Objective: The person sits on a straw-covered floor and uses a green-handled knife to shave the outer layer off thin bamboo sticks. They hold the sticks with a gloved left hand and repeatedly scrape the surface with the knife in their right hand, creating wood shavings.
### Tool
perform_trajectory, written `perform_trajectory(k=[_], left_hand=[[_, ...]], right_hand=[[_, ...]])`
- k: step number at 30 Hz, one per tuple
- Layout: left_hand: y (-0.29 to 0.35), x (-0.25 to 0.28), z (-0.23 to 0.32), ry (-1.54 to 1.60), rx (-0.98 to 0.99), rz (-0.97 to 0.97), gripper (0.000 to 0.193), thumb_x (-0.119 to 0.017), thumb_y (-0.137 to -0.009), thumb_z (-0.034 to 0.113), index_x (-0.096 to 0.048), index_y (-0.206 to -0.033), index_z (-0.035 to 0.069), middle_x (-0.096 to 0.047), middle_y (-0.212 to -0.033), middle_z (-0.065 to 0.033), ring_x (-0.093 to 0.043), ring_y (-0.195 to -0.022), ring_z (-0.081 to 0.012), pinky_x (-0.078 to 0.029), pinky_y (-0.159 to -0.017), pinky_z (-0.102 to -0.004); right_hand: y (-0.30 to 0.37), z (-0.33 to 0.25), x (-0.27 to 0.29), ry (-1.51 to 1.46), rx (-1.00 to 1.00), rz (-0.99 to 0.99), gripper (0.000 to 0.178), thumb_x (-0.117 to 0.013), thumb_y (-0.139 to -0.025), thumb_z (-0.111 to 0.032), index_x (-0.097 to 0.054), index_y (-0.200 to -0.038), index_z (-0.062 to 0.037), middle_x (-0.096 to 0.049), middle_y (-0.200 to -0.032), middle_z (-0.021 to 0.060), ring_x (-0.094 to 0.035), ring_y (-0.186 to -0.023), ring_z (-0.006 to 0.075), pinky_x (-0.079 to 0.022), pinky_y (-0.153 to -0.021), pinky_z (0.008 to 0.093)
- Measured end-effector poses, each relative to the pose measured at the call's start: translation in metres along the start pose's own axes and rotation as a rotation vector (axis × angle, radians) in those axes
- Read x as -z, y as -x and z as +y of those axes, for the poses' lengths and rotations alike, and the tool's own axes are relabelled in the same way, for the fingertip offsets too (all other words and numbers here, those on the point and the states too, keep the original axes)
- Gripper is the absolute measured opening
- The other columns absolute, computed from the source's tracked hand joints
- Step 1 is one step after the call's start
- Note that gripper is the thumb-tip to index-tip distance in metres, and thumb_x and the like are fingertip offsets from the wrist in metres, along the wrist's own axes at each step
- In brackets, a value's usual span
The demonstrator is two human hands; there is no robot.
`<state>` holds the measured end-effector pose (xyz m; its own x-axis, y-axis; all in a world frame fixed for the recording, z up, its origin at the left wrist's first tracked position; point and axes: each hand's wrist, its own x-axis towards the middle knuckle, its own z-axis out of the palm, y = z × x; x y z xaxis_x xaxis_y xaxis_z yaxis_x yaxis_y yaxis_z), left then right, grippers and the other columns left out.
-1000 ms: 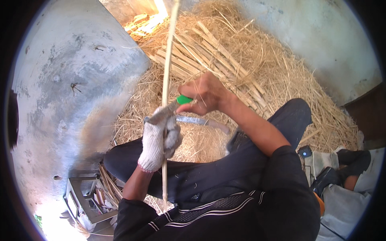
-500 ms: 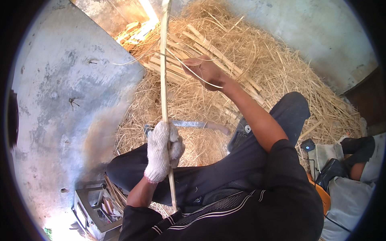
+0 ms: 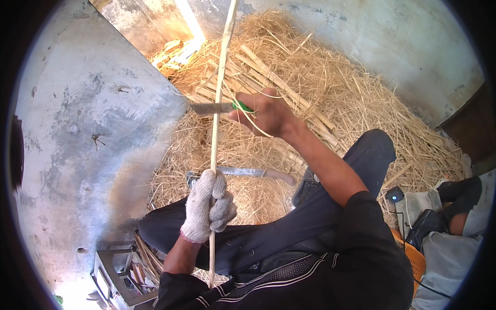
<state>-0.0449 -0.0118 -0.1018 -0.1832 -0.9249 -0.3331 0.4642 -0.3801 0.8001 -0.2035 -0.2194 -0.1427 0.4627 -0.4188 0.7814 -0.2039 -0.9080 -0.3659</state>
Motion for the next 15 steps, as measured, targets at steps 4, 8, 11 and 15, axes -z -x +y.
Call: perform_trajectory(k=[4, 8, 11, 15], left_hand=[[-0.003, 0.003, -0.013, -0.133, -0.049, 0.012, 0.041, -0.042, -0.102, 0.047, -0.043, -0.079, 0.014, -0.032, -0.043, 0.0007, -0.027, -0.03, -0.0089, -0.021, -0.026, -0.0228], [-0.009, -0.003, -0.019, -0.205, -0.05, 0.135, 0.04, -0.044, -0.102, 0.047, -0.043, -0.079, 0.013, -0.034, -0.045, -0.0001, -0.028, -0.031, -0.0082, -0.02, -0.026, -0.023], [-0.013, -0.002, -0.011, -0.197, -0.074, 0.061, 0.041, -0.043, -0.102, 0.047, -0.043, -0.079, 0.014, -0.034, -0.045, 0.0017, -0.027, -0.029, -0.0078, -0.021, -0.025, -0.0222], [-0.015, 0.007, -0.004, 0.029, 0.07, 0.032, 0.04, -0.04, -0.104, 0.045, -0.044, -0.079, 0.014, -0.031, -0.042, 0.0026, -0.026, -0.026, -0.0088, -0.022, -0.024, -0.0219]], right_hand=[[-0.011, -0.014, 0.011, 0.153, -0.012, 0.151, 0.04, -0.066, -0.09, -0.041, -0.056, -0.071, -0.0069, -0.054, -0.049, 0.0074, -0.051, -0.039, 0.0225, -0.039, -0.041, 0.0343], [-0.006, -0.002, 0.007, 0.15, -0.16, 0.096, 0.029, -0.065, -0.09, -0.021, -0.054, -0.068, -0.0061, -0.047, -0.054, 0.011, -0.047, -0.044, 0.0257, -0.037, -0.043, 0.0377], [-0.006, 0.011, 0.012, -0.009, -0.175, 0.098, 0.042, -0.062, -0.094, -0.035, -0.052, -0.066, -0.0053, -0.043, -0.052, 0.0073, -0.041, -0.043, 0.0184, -0.035, -0.044, 0.0379], [-0.002, 0.015, 0.013, -1.063, -0.607, -0.398, 0.062, -0.039, -0.099, -0.059, -0.044, -0.066, -0.007, -0.034, -0.05, -0.0018, -0.031, -0.045, 0.0123, -0.029, -0.043, 0.029]])
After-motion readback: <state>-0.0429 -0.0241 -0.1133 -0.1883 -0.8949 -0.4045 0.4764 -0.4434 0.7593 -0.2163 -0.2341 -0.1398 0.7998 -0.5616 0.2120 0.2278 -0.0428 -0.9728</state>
